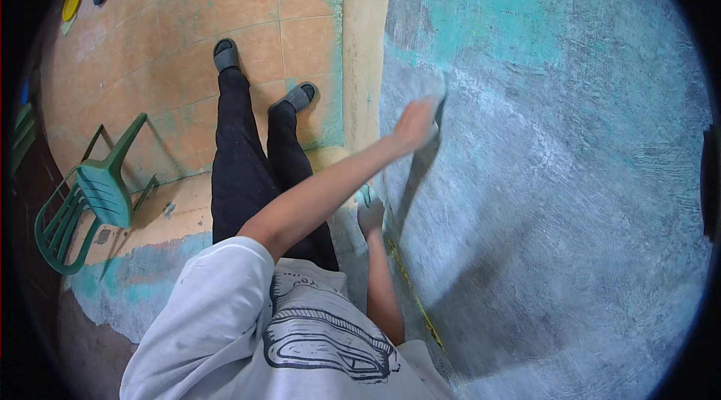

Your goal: Apply plaster filler to a wall and smooth it using a putty knife and a sanding block.

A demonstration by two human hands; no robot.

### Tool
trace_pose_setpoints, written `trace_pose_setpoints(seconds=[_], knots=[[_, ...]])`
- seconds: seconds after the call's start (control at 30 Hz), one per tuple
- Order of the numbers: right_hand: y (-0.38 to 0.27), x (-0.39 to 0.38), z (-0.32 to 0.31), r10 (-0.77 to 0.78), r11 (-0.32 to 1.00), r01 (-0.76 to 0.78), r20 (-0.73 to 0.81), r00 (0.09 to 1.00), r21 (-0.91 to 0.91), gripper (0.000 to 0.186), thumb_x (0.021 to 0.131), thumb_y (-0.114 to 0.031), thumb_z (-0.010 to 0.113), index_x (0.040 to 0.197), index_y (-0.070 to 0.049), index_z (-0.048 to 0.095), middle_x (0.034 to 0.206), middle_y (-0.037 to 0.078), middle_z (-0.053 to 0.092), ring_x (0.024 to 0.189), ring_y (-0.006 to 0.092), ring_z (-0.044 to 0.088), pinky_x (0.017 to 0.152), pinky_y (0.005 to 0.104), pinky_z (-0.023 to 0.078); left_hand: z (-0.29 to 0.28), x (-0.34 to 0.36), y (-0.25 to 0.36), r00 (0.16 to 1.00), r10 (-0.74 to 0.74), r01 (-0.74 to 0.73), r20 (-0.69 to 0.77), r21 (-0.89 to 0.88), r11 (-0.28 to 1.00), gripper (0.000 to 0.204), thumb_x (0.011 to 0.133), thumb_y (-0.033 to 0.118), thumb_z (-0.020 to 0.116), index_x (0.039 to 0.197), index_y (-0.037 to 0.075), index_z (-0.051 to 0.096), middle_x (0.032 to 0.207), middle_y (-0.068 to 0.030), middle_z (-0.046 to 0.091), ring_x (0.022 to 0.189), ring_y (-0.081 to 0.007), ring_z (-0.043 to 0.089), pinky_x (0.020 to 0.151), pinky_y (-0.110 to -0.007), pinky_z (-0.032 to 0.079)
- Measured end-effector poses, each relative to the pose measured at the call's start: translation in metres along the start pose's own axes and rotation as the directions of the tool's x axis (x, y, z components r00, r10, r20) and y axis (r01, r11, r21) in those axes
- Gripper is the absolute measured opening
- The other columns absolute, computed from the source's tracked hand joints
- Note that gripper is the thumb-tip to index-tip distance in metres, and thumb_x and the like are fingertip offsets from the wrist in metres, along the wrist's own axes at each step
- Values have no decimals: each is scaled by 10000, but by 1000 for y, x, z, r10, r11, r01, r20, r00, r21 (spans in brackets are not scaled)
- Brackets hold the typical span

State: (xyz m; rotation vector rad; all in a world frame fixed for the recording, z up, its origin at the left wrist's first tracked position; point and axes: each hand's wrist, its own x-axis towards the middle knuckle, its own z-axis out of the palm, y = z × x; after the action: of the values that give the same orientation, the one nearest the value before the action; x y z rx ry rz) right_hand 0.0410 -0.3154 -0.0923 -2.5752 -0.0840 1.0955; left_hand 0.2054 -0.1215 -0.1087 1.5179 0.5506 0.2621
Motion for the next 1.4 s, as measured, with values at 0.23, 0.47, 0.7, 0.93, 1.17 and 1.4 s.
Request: trace_pose_setpoints(seconds=[0.23, 0.47, 0.7, 0.93, 1.17, 1.4], knots=[[10, -6, 1, -203, 979, 204, -68, 977, 6, 242, 866, -136, 554, 1025, 41, 598, 886, 299, 626, 885, 470, 602, 720, 468, 468, -3, -9, 47, 1000, -17, 15, -21, -84, 996, 532, 673, -101, 508, 1201, -46, 540, 1080, -316, 595, 1041, -473, 568, 902, -492, 471], [-26, -6, -4, -32, 998, 32, -3, 999, -51, 204, 864, -136, 564, 951, 47, 588, 848, 306, 607, 833, 500, 576, 692, 496, 449, -10, 15, -6, 964, -264, 264, -1, -62, 963, 548, 683, -113, 498, 1223, -39, 561, 1123, -314, 594, 1074, -464, 570, 936, -470, 458], [-32, -22, -4, -131, 912, 217, -253, 959, 349, 207, 777, -83, 528, 928, 47, 585, 969, 343, 579, 991, 487, 524, 880, 545, 365, 13, -25, 83, 933, 109, -204, -342, -254, 946, 572, 670, -76, 526, 1240, -36, 550, 1036, -326, 596, 997, -465, 590, 848, -475, 482], [4, 7, -13, 21, 991, -2, 138, 990, -137, 355, 859, -172, 599, 1105, 81, 564, 1007, 315, 619, 980, 406, 615, 797, 491, 446, -7, 17, 11, 922, -381, 385, 60, -81, 919, 711, 689, -127, 447, 1390, -23, 403, 1256, -355, 481, 1075, -474, 547, 931, -486, 468], [45, -11, 10, -264, 933, 289, -138, 955, 215, 469, 856, -229, 626, 1229, 38, 530, 1225, 284, 569, 1179, 395, 527, 970, 453, 404, 13, -33, 81, 999, -10, -5, -45, -318, 948, 836, 687, -166, 428, 1483, 9, 246, 1353, -299, 439, 1223, -439, 459, 1044, -431, 399], [-20, 3, -16, 77, 972, -41, 147, 986, -232, 352, 839, -154, 596, 1142, 24, 572, 1034, 278, 629, 984, 439, 605, 808, 471, 472, -8, 23, 18, 955, -290, 279, -63, -141, 950, 789, 694, -126, 479, 1444, -80, 238, 1132, -373, 536, 1079, -481, 543, 929, -487, 453]])
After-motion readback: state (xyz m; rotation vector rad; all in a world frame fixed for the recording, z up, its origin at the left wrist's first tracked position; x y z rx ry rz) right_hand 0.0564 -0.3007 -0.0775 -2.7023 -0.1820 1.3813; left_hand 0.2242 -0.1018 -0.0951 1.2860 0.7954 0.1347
